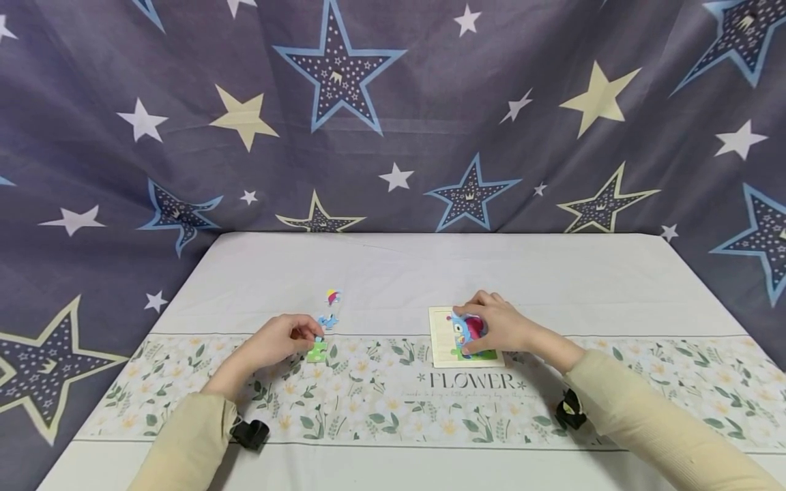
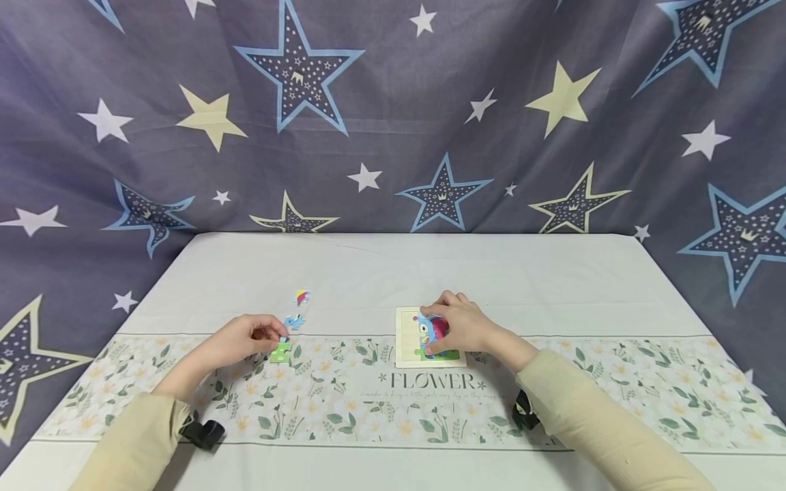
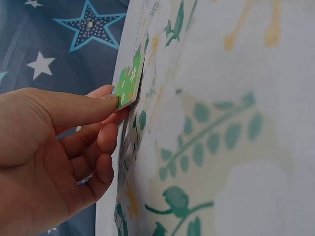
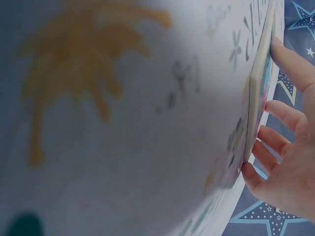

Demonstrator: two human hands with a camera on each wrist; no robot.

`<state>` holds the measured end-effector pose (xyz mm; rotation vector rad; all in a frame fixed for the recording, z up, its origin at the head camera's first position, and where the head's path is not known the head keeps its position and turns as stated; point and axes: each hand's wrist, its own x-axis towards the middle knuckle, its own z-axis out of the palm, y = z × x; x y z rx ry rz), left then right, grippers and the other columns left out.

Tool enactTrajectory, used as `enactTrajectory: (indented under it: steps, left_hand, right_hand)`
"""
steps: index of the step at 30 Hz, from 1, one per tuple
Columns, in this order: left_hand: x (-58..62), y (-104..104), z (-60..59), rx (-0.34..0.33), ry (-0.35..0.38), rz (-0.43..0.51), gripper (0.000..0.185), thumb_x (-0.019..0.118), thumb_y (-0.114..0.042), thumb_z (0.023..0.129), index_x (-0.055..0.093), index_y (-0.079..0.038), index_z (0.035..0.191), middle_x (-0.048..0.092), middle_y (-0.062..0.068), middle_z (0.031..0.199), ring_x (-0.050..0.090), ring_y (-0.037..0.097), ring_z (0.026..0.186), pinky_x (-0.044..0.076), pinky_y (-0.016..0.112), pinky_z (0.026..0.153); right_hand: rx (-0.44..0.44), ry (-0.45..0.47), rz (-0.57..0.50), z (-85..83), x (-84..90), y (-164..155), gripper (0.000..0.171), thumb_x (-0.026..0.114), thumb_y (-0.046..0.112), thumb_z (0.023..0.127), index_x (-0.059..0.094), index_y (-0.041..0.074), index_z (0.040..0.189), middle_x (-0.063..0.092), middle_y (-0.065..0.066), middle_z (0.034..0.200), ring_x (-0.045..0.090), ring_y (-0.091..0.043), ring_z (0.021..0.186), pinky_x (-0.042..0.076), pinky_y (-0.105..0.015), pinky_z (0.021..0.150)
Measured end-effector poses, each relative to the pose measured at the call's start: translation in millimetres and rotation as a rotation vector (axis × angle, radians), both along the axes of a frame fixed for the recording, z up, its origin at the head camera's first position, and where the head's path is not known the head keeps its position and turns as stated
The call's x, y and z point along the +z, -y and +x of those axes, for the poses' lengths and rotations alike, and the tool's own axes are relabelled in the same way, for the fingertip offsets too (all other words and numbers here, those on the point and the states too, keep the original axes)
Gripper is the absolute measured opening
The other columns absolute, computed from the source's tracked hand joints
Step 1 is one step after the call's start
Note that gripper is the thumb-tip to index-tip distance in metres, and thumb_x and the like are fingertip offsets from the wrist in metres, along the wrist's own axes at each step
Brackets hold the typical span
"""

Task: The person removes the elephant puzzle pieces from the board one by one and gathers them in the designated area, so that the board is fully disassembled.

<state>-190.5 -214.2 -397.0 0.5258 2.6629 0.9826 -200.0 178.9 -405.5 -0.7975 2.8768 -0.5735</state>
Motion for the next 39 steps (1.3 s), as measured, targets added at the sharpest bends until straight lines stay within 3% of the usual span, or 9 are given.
enactTrajectory:
  steps: [13, 24, 31, 39]
  left_hand:
    - [-0.4, -2.5, 3.1, 0.039, -0.004, -0.033, 0.012, 0.057, -0.002, 0.077, 0.059, -0.012, 0.084, 0.052, -0.001, 0.071, 0.045, 0.015, 0.064, 0.037, 0.029, 0.06]
    - [2.1, -5.2, 0.6, 0.018, -0.007, 0.004, 0.01, 0.057, -0.005, 0.079, 0.059, -0.01, 0.087, 0.052, 0.001, 0.073, 0.046, 0.015, 0.065, 0.039, 0.028, 0.059]
    - [1.1, -19.9, -3.5, -0.019, -0.045, 0.026, 0.009, 0.058, -0.006, 0.078, 0.059, -0.01, 0.086, 0.053, 0.0, 0.073, 0.048, 0.014, 0.065, 0.04, 0.027, 0.06]
    - [4.0, -46.1, -10.7, -0.058, -0.006, 0.05, 0.011, 0.058, -0.007, 0.078, 0.058, -0.009, 0.089, 0.053, 0.0, 0.074, 0.049, 0.016, 0.065, 0.041, 0.03, 0.059]
  right_hand:
    - [0.008, 0.004, -0.01, 1.0, 2.0, 2.0, 0.073, 0.07, 0.049, 0.059, 0.049, 0.018, 0.121, 0.044, -0.001, 0.107, 0.037, -0.017, 0.094, 0.032, -0.037, 0.077]
    - [0.007, -0.002, -0.015, 1.3, 2.0, 2.2, 0.073, 0.07, 0.05, 0.059, 0.049, 0.018, 0.121, 0.044, 0.0, 0.106, 0.036, -0.016, 0.093, 0.031, -0.036, 0.077]
    - [0.01, 0.003, -0.009, 1.5, -0.1, 0.6, 0.073, 0.069, 0.051, 0.059, 0.048, 0.018, 0.121, 0.043, 0.0, 0.108, 0.036, -0.016, 0.094, 0.031, -0.037, 0.078]
    - [0.004, 0.004, 0.005, -0.2, 1.1, 0.1, 0.074, 0.068, 0.054, 0.058, 0.049, 0.019, 0.12, 0.044, 0.001, 0.107, 0.038, -0.018, 0.096, 0.033, -0.039, 0.078]
